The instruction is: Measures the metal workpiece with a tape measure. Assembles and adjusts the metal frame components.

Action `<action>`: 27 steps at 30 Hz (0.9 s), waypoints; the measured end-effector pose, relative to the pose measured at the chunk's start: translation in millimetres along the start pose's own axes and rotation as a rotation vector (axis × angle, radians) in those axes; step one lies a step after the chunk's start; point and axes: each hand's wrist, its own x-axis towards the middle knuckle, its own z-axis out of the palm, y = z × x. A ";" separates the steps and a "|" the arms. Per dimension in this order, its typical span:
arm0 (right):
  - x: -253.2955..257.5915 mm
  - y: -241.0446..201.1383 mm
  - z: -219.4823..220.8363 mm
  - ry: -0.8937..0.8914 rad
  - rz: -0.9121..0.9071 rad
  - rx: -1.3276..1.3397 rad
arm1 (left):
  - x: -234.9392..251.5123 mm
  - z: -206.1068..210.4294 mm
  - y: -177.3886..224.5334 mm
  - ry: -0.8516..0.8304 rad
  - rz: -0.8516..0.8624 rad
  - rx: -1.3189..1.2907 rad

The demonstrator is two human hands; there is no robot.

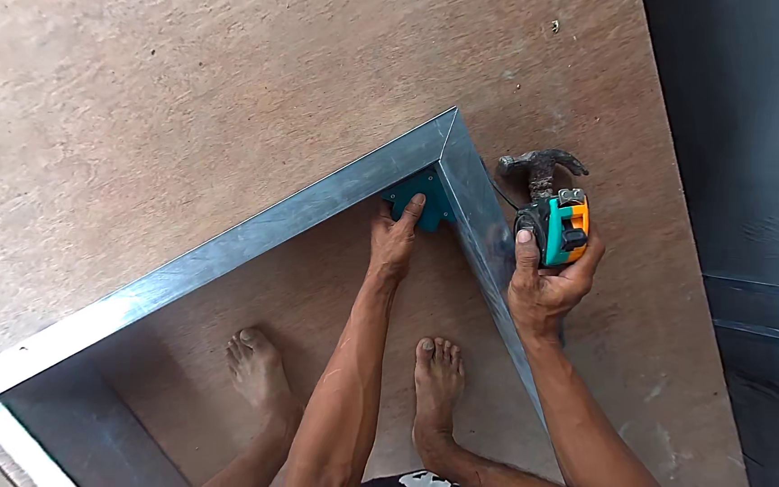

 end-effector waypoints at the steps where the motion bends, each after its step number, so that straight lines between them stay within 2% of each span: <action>1: 0.2 1.2 -1.2 -0.002 0.002 0.006 | 0.4 3.5 1.0 0.028 -0.007 -0.038; 7: 0.0 3.9 -8.6 -0.010 0.029 0.025 | -4.8 19.7 3.4 0.155 -0.032 -0.136; 12: 0.0 2.9 -7.1 -0.013 0.026 0.016 | -11.9 30.5 8.7 0.248 -0.078 -0.095; 27: 3.4 1.7 -2.6 -0.025 -0.027 -0.034 | 0.5 14.7 8.9 0.140 -0.067 -0.029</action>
